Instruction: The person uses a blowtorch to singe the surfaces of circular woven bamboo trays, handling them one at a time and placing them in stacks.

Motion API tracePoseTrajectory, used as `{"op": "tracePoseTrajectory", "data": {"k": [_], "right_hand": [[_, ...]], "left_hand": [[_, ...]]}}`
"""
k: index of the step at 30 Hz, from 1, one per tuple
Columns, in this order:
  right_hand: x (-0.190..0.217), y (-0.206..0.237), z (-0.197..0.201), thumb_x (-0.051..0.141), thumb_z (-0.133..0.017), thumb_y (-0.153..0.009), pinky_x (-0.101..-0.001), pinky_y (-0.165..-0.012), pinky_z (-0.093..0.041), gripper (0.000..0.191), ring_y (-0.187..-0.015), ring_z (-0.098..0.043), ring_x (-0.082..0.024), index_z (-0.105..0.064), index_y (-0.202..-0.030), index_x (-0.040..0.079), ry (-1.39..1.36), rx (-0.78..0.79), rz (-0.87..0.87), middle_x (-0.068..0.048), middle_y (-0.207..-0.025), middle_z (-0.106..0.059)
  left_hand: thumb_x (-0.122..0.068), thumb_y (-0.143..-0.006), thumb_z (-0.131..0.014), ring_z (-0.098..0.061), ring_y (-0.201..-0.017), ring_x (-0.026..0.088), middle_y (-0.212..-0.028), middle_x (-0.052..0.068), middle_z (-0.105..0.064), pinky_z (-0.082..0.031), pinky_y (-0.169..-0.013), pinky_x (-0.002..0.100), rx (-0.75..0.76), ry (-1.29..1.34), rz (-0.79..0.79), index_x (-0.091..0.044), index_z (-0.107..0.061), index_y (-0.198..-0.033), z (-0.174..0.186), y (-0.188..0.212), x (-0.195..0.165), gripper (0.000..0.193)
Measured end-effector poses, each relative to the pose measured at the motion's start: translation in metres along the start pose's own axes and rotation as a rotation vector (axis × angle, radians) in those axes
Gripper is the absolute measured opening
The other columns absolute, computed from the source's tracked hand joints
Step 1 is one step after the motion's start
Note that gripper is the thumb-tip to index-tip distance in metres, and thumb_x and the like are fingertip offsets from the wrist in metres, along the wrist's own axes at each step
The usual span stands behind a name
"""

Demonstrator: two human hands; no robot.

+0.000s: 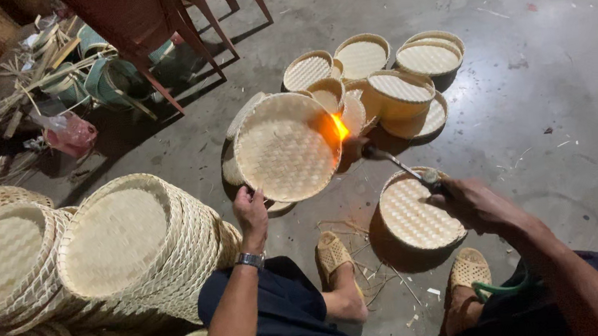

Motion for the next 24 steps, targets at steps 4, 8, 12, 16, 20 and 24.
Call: {"op": "tracePoseTrajectory", "data": {"k": [4, 8, 12, 16, 20, 24], "right_hand": [[0.005, 0.005, 0.005, 0.045, -0.051, -0.099, -0.0357, -0.042, -0.048, 0.039, -0.052, -0.053, -0.016, -0.066, -0.115, 0.014, -0.023, 0.003, 0.029, -0.003, -0.067, -0.056], [0.009, 0.011, 0.011, 0.045, -0.055, -0.100, -0.0351, -0.041, -0.048, 0.043, -0.051, -0.053, -0.017, -0.063, -0.108, 0.004, -0.054, 0.007, -0.031, -0.004, -0.068, -0.054], [0.014, 0.011, 0.014, 0.048, -0.054, -0.101, -0.0333, -0.040, -0.047, 0.043, -0.052, -0.053, -0.015, -0.063, -0.111, 0.006, -0.041, -0.023, 0.017, -0.003, -0.068, -0.054], [0.011, 0.007, 0.015, 0.046, -0.053, -0.101, -0.0336, -0.042, -0.046, 0.042, -0.053, -0.053, -0.016, -0.067, -0.116, 0.009, -0.054, -0.001, -0.059, -0.003, -0.070, -0.055], [0.012, 0.003, 0.017, 0.045, -0.047, -0.101, -0.0322, -0.041, -0.051, 0.043, -0.055, -0.055, -0.016, -0.067, -0.122, 0.012, -0.081, 0.004, 0.068, -0.002, -0.071, -0.056], [0.019, 0.000, 0.020, 0.044, -0.051, -0.100, -0.0335, -0.044, -0.053, 0.044, -0.057, -0.059, -0.017, -0.065, -0.127, 0.012, -0.018, -0.010, 0.014, -0.005, -0.073, -0.058]], "left_hand": [[-0.009, -0.098, -0.062, -0.064, -0.074, 0.012, -0.089, 0.009, -0.072, -0.054, -0.063, 0.029, 0.019, -0.139, -0.030, 0.006, -0.065, -0.103, 0.006, -0.007, -0.005, 0.016], [-0.009, -0.097, -0.062, -0.066, -0.076, 0.013, -0.090, 0.010, -0.073, -0.055, -0.065, 0.030, 0.036, -0.245, -0.093, 0.005, -0.065, -0.105, 0.013, -0.015, -0.012, 0.017], [-0.010, -0.096, -0.062, -0.069, -0.077, 0.017, -0.091, 0.013, -0.075, -0.055, -0.067, 0.034, 0.062, -0.333, -0.140, 0.005, -0.066, -0.108, 0.019, -0.019, -0.022, 0.020], [-0.010, -0.096, -0.061, -0.072, -0.079, 0.026, -0.090, 0.019, -0.074, -0.054, -0.070, 0.040, 0.072, -0.467, -0.280, 0.005, -0.066, -0.105, 0.024, -0.016, -0.038, 0.018], [-0.013, -0.096, -0.059, -0.073, -0.077, 0.033, -0.086, 0.022, -0.073, -0.054, -0.070, 0.042, 0.100, -0.545, -0.197, 0.004, -0.066, -0.104, 0.025, -0.016, -0.048, 0.020], [-0.014, -0.096, -0.058, -0.072, -0.082, 0.038, -0.089, 0.024, -0.072, -0.053, -0.072, 0.045, 0.123, -0.601, -0.220, 0.004, -0.066, -0.104, 0.024, -0.016, -0.052, 0.021]]}}
Point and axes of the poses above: each hand's wrist, its own y-axis away from the middle knuckle, its own z-axis out of the back of the hand, x = y × z, the point moved 2 cm from there along -y, towards the middle knuckle
